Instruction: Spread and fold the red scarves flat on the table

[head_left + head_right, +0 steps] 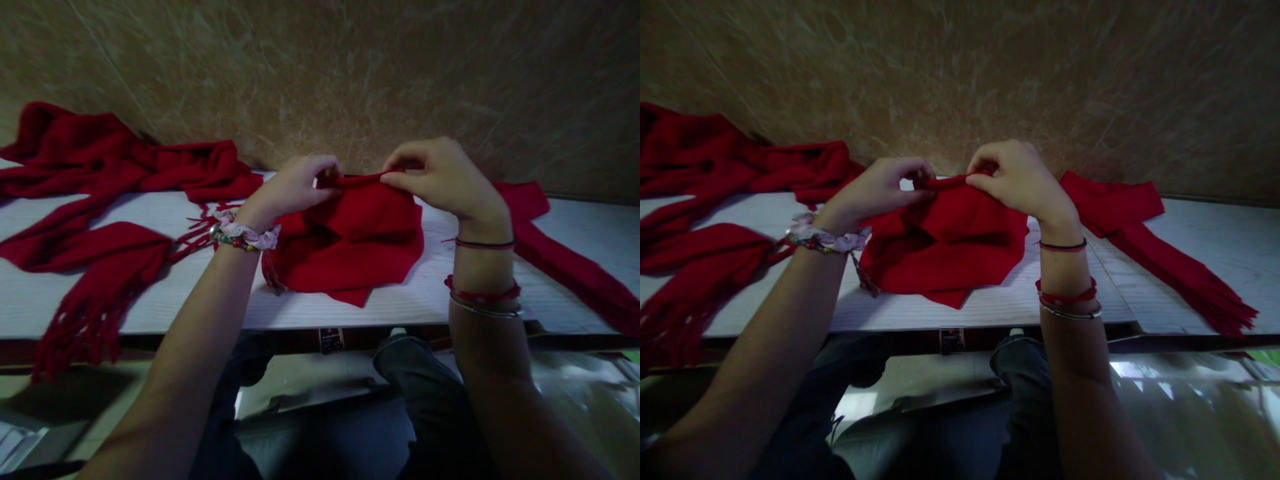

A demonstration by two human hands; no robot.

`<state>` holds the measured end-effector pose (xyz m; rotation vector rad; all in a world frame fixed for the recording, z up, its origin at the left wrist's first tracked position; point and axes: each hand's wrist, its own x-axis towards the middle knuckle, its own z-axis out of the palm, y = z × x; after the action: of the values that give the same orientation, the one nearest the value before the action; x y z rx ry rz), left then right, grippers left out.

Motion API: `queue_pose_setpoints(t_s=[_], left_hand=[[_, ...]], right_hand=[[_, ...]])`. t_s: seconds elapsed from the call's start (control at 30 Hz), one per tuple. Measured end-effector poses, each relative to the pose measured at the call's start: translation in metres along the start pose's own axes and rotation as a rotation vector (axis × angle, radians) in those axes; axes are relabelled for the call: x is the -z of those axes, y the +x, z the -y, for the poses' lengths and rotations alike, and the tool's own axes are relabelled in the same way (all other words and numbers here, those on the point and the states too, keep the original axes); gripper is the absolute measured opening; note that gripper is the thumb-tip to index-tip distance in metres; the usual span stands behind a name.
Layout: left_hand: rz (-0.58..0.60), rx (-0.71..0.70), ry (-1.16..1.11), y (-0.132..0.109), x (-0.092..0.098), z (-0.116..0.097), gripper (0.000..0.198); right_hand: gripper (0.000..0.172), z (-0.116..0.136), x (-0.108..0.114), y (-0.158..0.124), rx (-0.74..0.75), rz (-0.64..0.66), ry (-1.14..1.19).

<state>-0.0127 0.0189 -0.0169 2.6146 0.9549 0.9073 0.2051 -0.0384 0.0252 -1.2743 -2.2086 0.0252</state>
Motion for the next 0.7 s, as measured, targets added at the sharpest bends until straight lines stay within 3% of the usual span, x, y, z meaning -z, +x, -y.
queue_pose_setpoints(t_s=[0.17,0.37,0.5,0.6,0.7], left_hand=[[0.014,0.006,0.103,-0.001,0.003,0.001,0.02],[-0.032,0.008,0.182,-0.002,0.002,0.0,0.023],[-0.027,-0.025,0.195,0.001,-0.003,-0.003,0.022],[-0.024,-0.031,0.199,0.001,-0.004,-0.005,0.02],[0.001,-0.012,0.199,0.001,-0.001,-0.006,0.021]], right_hand=[[0.009,0.003,0.011,-0.005,-0.031,-0.093,-0.034],[0.013,-0.007,0.006,-0.005,0.0,0.169,-0.15],[0.022,-0.004,-0.009,0.001,0.066,0.198,-0.159],[0.018,0.002,-0.013,0.005,0.075,0.22,-0.165],[0.014,0.006,-0.01,0.005,0.018,0.164,-0.15]])
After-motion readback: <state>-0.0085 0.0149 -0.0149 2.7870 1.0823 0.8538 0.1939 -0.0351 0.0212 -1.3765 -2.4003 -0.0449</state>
